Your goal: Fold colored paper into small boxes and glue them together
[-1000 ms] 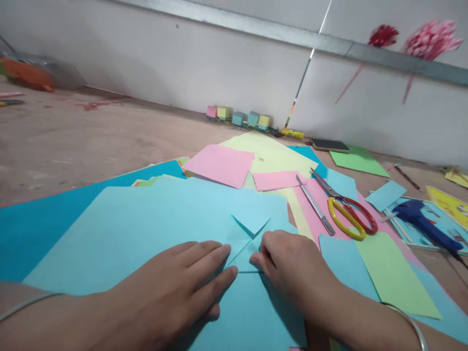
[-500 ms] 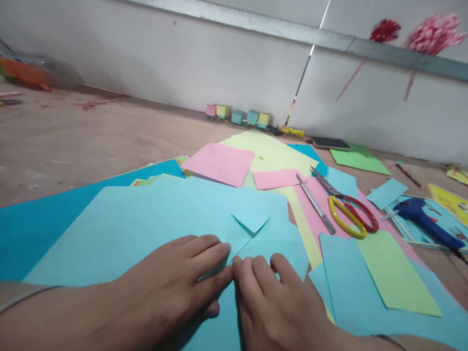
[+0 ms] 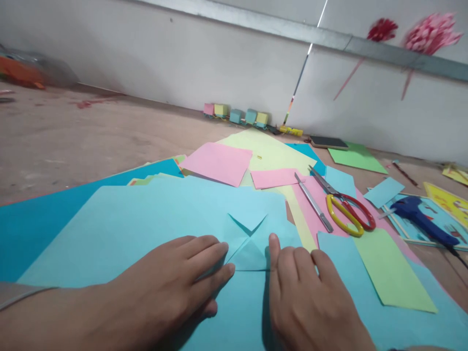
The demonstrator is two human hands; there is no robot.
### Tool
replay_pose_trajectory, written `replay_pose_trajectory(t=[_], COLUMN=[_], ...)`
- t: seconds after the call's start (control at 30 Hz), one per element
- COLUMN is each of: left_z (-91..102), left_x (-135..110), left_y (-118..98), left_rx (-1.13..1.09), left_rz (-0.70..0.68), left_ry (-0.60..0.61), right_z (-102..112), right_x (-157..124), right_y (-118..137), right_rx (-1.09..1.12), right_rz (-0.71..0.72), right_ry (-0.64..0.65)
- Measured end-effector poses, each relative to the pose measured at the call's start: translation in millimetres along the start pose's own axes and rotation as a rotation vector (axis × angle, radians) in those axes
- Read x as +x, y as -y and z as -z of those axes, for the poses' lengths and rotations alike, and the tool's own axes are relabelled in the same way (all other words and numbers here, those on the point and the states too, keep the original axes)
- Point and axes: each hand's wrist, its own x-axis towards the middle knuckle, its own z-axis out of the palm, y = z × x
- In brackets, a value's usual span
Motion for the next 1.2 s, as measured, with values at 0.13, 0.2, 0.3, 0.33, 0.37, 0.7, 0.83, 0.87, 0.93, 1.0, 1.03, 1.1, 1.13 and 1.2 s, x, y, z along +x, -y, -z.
replay_pose_trajectory(t=[0.13, 0.2, 0.3, 0.33, 0.37, 0.7, 0.83, 0.87, 0.93, 1.0, 1.03, 1.1, 1.13, 1.2], left_z=[0.5, 0.1, 0.0, 0.3, 0.9, 7.9, 6.6, 6.6, 6.9, 7.1, 7.0, 6.3, 5.7, 4.3], left_x=[0.3, 0.2, -1.6, -2.6, -3.6, -0.9, -0.8, -0.8, -0.5, 0.1, 0.3, 0.4, 0.1, -0.7], left_y=[-0.9, -1.4, -3.0, -3.7, -4.4, -1.4, -1.2, -1.4, -2.0, -2.4, -2.5, -2.4, -2.3, -2.1], left_rx=[-0.03, -0.043, -0.023, -0.008, 0.006, 0.059, 0.071, 0.067, 0.056, 0.055, 0.06, 0.069, 0.073, 0.075], left_rz=[0.019, 0.027, 0.037, 0.04, 0.041, -0.041, -0.03, -0.024, -0.013, -0.008, -0.009, -0.017, -0.021, -0.021], left_ry=[-0.007, -0.023, -0.049, -0.057, -0.061, 0.019, 0.055, 0.061, 0.059, 0.04, 0.032, 0.023, 0.018, 0.012], right_z=[3.4, 3.8, -0.3, -3.0, -6.1, -16.2, -24.2, -25.9, -27.2, -24.8, -22.4, -16.8, -14.2, -10.7], right_x=[-4.9, -3.4, 4.7, 8.2, 11.8, 31.1, 28.4, 27.5, 25.5, 22.7, 20.9, 17.1, 15.6, 15.0], right_y=[-3.4, -2.8, -5.7, -7.9, -10.5, -22.3, -15.9, -14.6, -13.3, -14.0, -15.0, -18.2, -20.1, -24.0], right_rx=[0.04, 0.101, 0.314, 0.42, 0.524, 0.884, 0.818, 0.796, 0.745, 0.701, 0.689, 0.699, 0.717, 0.754], right_rz=[0.078, 0.066, -0.015, -0.047, -0.087, -0.23, -0.182, -0.164, -0.125, -0.093, -0.081, -0.062, -0.059, -0.07], right_ry=[-0.066, -0.087, -0.065, -0.034, 0.004, 0.412, 0.309, 0.273, 0.221, 0.181, 0.166, 0.163, 0.174, 0.219])
